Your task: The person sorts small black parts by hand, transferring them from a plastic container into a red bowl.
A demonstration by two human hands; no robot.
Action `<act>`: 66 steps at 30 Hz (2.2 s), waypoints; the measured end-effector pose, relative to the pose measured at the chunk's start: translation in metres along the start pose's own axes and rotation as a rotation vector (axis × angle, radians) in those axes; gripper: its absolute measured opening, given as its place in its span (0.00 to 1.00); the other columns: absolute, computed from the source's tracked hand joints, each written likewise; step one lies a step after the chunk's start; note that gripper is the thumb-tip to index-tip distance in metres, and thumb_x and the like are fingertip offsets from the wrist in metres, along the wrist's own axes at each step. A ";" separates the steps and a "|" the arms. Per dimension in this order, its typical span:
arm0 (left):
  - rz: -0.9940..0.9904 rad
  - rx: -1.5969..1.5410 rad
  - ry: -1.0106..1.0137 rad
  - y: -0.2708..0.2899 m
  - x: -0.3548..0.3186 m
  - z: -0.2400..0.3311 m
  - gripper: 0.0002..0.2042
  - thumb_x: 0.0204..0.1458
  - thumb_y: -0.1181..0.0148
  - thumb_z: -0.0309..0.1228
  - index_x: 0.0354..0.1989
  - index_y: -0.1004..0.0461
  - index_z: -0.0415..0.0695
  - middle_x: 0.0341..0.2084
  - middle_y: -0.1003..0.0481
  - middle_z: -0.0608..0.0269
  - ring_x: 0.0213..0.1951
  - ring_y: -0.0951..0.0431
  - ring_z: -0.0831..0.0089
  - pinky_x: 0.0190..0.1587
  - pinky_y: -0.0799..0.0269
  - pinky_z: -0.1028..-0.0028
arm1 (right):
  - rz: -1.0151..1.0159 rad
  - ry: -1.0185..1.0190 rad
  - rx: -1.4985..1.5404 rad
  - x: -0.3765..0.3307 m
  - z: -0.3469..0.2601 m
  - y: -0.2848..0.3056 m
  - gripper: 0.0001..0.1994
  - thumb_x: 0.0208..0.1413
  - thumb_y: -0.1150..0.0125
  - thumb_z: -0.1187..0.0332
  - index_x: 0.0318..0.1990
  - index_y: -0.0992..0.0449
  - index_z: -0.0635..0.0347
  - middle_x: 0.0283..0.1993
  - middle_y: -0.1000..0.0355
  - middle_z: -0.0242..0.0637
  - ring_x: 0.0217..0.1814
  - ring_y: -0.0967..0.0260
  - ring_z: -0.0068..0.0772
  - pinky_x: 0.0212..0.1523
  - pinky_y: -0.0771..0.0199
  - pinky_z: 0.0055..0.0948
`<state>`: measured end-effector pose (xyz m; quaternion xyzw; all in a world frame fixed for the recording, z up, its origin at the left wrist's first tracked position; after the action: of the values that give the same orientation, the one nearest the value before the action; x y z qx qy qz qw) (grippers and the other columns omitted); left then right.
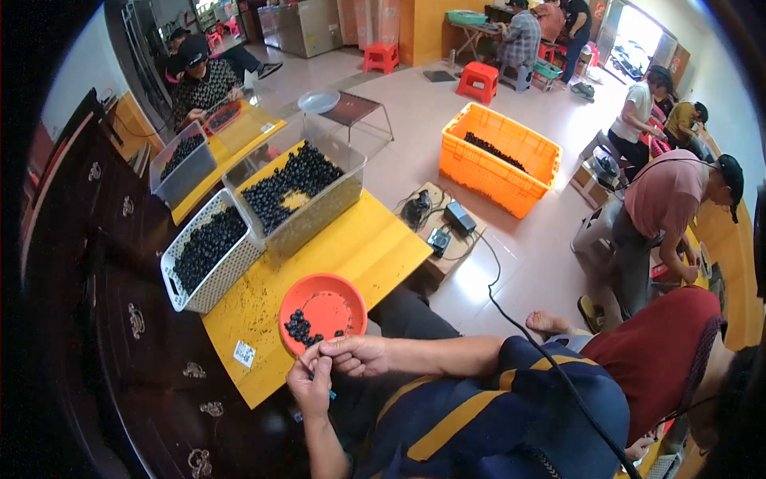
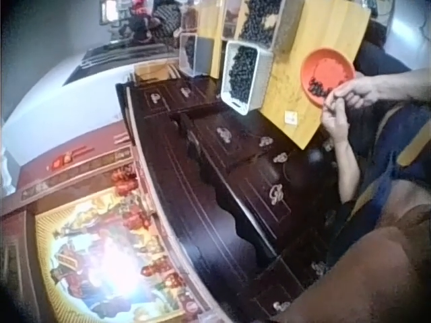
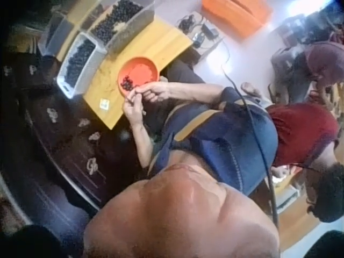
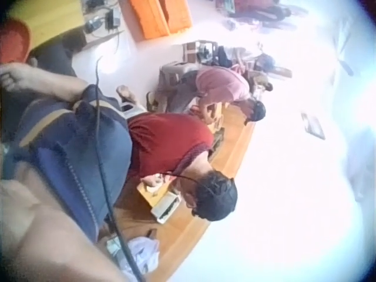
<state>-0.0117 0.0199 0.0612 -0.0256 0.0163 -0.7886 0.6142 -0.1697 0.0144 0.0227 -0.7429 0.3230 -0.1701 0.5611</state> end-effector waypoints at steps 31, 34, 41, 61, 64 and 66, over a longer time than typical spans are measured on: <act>0.100 -0.029 -0.106 -0.003 0.011 -0.023 0.12 0.59 0.37 0.29 0.47 0.24 0.35 0.20 0.30 0.75 0.20 0.37 0.89 0.23 0.42 0.84 | 0.137 0.031 -0.010 0.005 -0.013 -0.007 0.14 0.68 0.45 0.52 0.43 0.25 0.52 0.19 0.50 0.15 0.16 0.58 0.08 0.15 0.59 0.14; 0.142 0.148 -0.181 -0.008 0.015 -0.019 0.12 0.57 0.36 0.27 0.46 0.24 0.34 0.21 0.29 0.75 0.21 0.36 0.89 0.26 0.41 0.84 | 0.153 0.063 -0.140 0.001 -0.019 -0.007 0.16 0.68 0.46 0.50 0.42 0.24 0.53 0.19 0.50 0.14 0.16 0.58 0.09 0.16 0.61 0.16; 0.195 0.282 -0.163 -0.005 0.010 -0.022 0.10 0.58 0.36 0.27 0.43 0.23 0.33 0.25 0.26 0.72 0.27 0.31 0.86 0.32 0.35 0.84 | 0.137 0.029 -0.158 -0.003 -0.023 -0.012 0.19 0.69 0.48 0.49 0.48 0.22 0.55 0.20 0.54 0.14 0.17 0.60 0.10 0.17 0.63 0.17; 0.164 -0.193 -0.082 -0.033 0.014 -0.005 0.08 0.64 0.42 0.32 0.37 0.27 0.39 0.16 0.34 0.74 0.14 0.41 0.87 0.17 0.45 0.82 | -0.089 -0.047 -0.054 -0.008 -0.032 0.006 0.14 0.68 0.46 0.48 0.39 0.29 0.47 0.21 0.51 0.15 0.18 0.58 0.10 0.16 0.58 0.15; 0.140 -0.149 -0.096 -0.031 0.014 -0.006 0.07 0.63 0.42 0.30 0.38 0.28 0.40 0.17 0.33 0.73 0.15 0.40 0.86 0.17 0.44 0.82 | -0.078 -0.027 -0.084 -0.008 -0.033 0.007 0.16 0.68 0.47 0.48 0.43 0.28 0.50 0.21 0.51 0.14 0.18 0.58 0.09 0.16 0.58 0.14; 0.147 -0.125 -0.095 -0.028 0.013 -0.006 0.06 0.62 0.41 0.29 0.39 0.28 0.39 0.18 0.33 0.73 0.15 0.39 0.86 0.17 0.44 0.83 | -0.073 -0.038 -0.060 -0.007 -0.033 0.000 0.15 0.67 0.46 0.49 0.43 0.27 0.50 0.21 0.49 0.15 0.18 0.58 0.09 0.17 0.58 0.13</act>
<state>-0.0427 0.0141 0.0569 -0.0997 0.0382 -0.7367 0.6677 -0.1952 -0.0053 0.0334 -0.7738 0.2900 -0.1666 0.5380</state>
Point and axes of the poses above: each hand's wrist, its own x-axis towards the middle knuckle, its own y-axis out of the back of the hand, z = x × y, the point moved 1 cm from there along x, towards the middle knuckle
